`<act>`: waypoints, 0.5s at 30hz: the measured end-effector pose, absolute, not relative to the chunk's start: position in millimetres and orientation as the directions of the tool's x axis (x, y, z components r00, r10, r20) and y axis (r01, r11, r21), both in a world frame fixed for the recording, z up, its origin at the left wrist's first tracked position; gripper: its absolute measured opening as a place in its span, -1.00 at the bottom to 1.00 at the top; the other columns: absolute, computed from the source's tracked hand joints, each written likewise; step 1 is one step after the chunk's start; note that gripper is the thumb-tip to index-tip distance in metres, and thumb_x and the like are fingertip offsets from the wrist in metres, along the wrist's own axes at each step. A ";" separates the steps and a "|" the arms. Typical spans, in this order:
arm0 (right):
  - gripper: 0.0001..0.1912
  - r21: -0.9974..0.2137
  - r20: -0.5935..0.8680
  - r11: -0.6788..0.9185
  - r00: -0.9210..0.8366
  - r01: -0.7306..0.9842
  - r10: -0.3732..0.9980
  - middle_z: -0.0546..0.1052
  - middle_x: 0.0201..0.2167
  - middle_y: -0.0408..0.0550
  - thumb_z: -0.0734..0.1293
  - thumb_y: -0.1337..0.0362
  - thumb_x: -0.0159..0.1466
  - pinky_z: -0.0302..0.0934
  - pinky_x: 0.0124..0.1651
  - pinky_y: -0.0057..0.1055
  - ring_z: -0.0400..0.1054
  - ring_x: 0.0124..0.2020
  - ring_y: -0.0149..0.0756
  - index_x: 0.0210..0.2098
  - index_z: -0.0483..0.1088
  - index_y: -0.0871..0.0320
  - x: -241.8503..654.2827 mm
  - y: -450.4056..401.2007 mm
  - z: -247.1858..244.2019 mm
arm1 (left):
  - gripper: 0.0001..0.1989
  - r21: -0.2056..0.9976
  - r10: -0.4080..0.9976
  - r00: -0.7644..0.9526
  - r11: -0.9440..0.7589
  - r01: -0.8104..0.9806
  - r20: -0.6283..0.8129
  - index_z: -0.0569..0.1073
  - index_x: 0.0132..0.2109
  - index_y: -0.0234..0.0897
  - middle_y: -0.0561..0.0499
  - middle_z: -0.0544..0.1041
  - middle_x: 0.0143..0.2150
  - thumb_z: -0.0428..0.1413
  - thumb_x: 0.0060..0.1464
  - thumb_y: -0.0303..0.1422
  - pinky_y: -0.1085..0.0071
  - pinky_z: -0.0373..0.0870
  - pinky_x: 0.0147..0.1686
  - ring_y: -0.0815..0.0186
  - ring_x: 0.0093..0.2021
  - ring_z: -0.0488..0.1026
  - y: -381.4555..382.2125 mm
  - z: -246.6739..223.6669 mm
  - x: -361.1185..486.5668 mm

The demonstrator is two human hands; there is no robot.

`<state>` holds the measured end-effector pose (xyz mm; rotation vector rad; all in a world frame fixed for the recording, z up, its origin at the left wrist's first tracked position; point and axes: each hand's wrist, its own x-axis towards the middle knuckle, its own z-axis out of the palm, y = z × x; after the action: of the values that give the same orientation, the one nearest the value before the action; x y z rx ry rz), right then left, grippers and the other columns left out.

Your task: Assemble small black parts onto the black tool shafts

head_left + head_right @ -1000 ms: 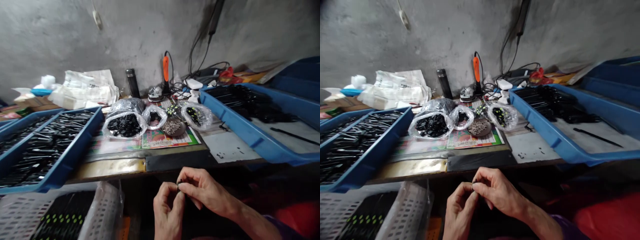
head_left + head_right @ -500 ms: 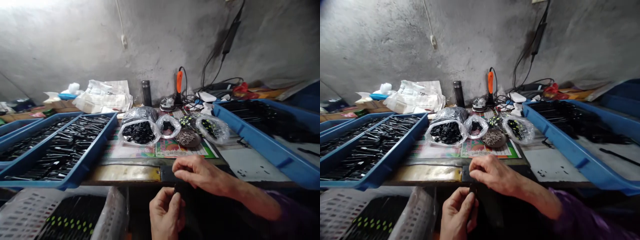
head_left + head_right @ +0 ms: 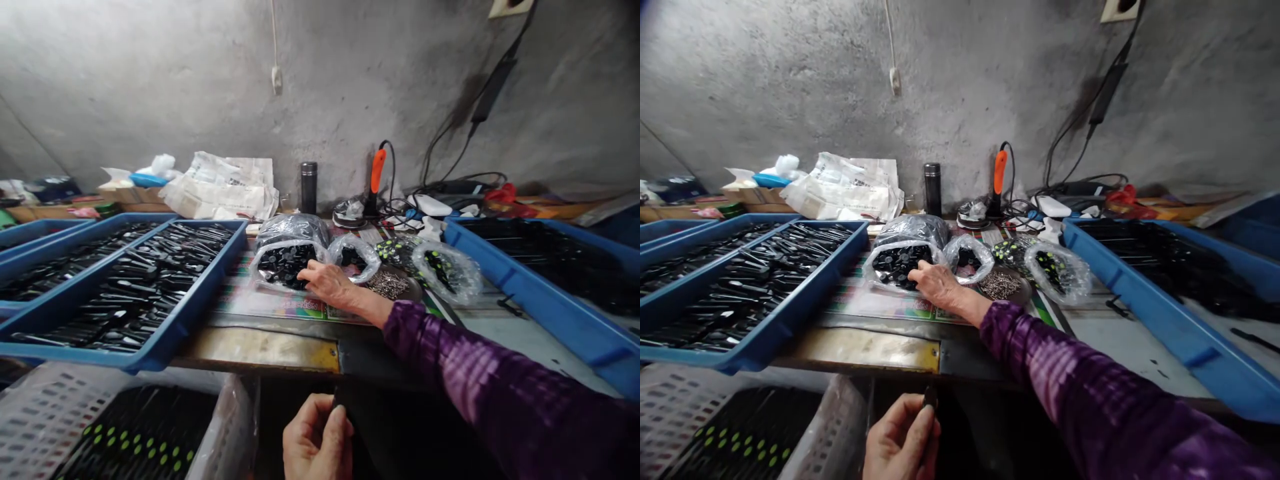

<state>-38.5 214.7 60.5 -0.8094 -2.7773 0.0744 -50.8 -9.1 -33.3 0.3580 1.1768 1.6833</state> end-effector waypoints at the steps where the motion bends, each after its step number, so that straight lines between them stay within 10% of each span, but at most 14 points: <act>1: -0.71 -0.104 0.214 0.844 -0.817 0.526 0.536 0.47 -0.15 0.05 0.24 0.49 0.33 0.19 -0.20 -0.37 0.38 -0.24 -0.22 -0.03 0.49 0.19 -41.3 216.7 56.5 | -0.49 0.832 0.845 -0.452 -0.017 -0.554 -0.284 0.48 -0.48 -0.38 0.08 0.38 -0.64 0.41 -0.28 0.00 0.66 -0.16 -0.76 0.63 -0.76 0.09 -9.9 -35.0 -52.8; 15: -0.90 -0.315 0.399 0.852 -0.756 0.417 0.518 0.44 -0.30 -0.06 0.29 0.43 0.24 0.16 -0.16 -0.40 0.33 -0.26 -0.30 -0.23 0.37 0.23 -14.9 208.6 54.2 | -0.45 0.855 0.823 -0.460 0.058 -0.516 -0.333 0.49 -0.42 -0.39 0.09 0.38 -0.63 0.40 -0.30 0.04 0.69 -0.01 -0.74 0.61 -0.73 0.12 -17.1 -27.2 -64.9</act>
<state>-14.9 208.6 54.2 -0.6864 -2.5460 0.2844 -64.9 -17.1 -27.2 0.3511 1.2796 1.6229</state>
